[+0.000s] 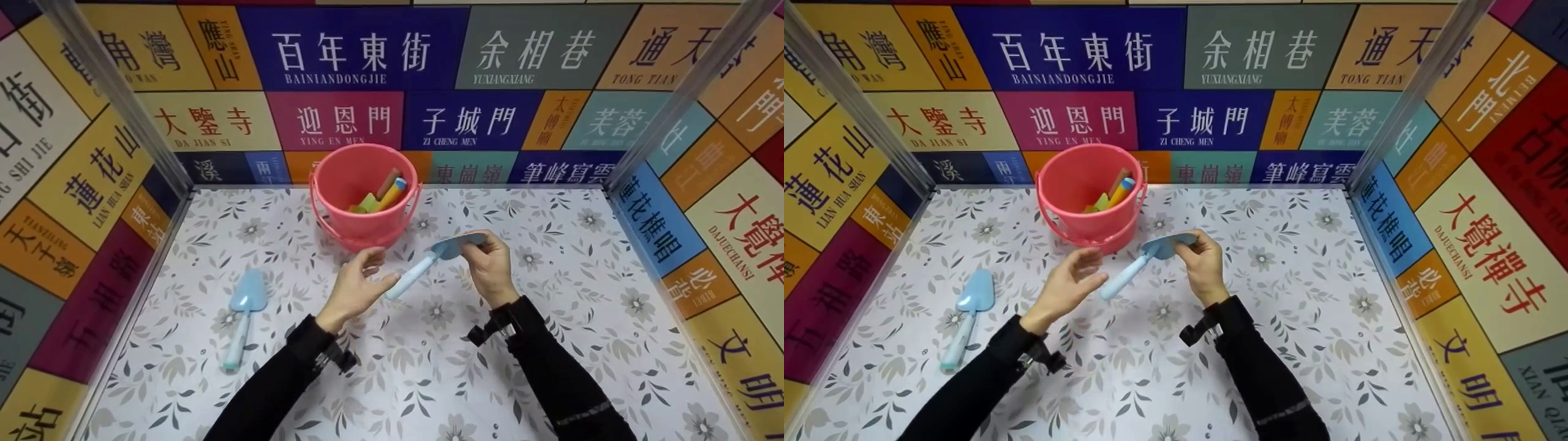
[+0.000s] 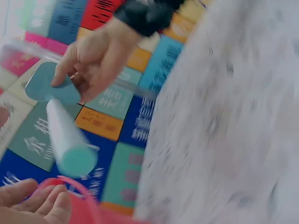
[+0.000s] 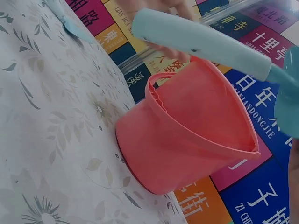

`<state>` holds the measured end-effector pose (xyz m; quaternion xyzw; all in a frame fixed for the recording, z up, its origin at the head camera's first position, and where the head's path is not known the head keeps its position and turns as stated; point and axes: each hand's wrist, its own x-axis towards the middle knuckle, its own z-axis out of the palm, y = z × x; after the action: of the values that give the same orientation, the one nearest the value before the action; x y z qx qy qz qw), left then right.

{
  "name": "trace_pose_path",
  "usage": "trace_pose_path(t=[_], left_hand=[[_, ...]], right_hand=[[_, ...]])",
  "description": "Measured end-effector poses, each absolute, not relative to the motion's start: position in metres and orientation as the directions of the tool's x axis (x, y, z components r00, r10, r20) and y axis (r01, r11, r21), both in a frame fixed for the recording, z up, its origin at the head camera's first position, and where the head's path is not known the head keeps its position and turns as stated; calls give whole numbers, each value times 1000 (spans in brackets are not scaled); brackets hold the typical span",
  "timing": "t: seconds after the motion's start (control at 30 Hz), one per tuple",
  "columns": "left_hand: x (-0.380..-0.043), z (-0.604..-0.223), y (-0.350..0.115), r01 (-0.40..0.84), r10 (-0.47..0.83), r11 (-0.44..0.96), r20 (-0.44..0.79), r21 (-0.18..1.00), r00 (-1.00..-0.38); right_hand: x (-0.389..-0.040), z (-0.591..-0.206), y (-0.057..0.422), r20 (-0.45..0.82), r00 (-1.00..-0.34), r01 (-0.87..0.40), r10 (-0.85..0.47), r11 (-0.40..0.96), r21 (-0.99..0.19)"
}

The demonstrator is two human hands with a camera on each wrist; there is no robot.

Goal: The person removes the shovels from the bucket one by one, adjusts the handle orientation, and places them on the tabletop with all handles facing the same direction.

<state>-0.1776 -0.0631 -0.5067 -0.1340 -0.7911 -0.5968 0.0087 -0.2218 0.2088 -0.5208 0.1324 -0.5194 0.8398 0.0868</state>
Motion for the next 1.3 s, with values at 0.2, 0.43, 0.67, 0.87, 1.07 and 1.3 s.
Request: trace_pose_path(t=[0.2, 0.43, 0.67, 0.87, 1.07, 1.3], left_hand=[[-175, -488, -64, 636, 383, 534, 512, 556, -769], [-162, -485, -45, 695, 519, 646, 486, 315, -703], [-154, -500, -24, 618, 553, 786, 423, 21, -718], [-152, -510, -10, 543, 517, 839, 367, -38, -773], [-152, -518, -5, 520, 509, 852, 345, -67, -789], [-153, -524, -5, 510, 501, 856, 381, -85, -777]], right_hand=[[-213, -517, 207, 79, -995, -95, 58, -376, -922], [-206, -525, 201, -83, -991, 42, 106, -345, -938], [-202, -530, 193, -175, -977, 135, 124, -282, -950], [-197, -537, 190, -224, -968, 197, 115, -212, -957], [-194, -543, 185, -237, -965, 210, 113, -206, -956], [-193, -546, 182, -238, -964, 215, 115, -181, -960]])
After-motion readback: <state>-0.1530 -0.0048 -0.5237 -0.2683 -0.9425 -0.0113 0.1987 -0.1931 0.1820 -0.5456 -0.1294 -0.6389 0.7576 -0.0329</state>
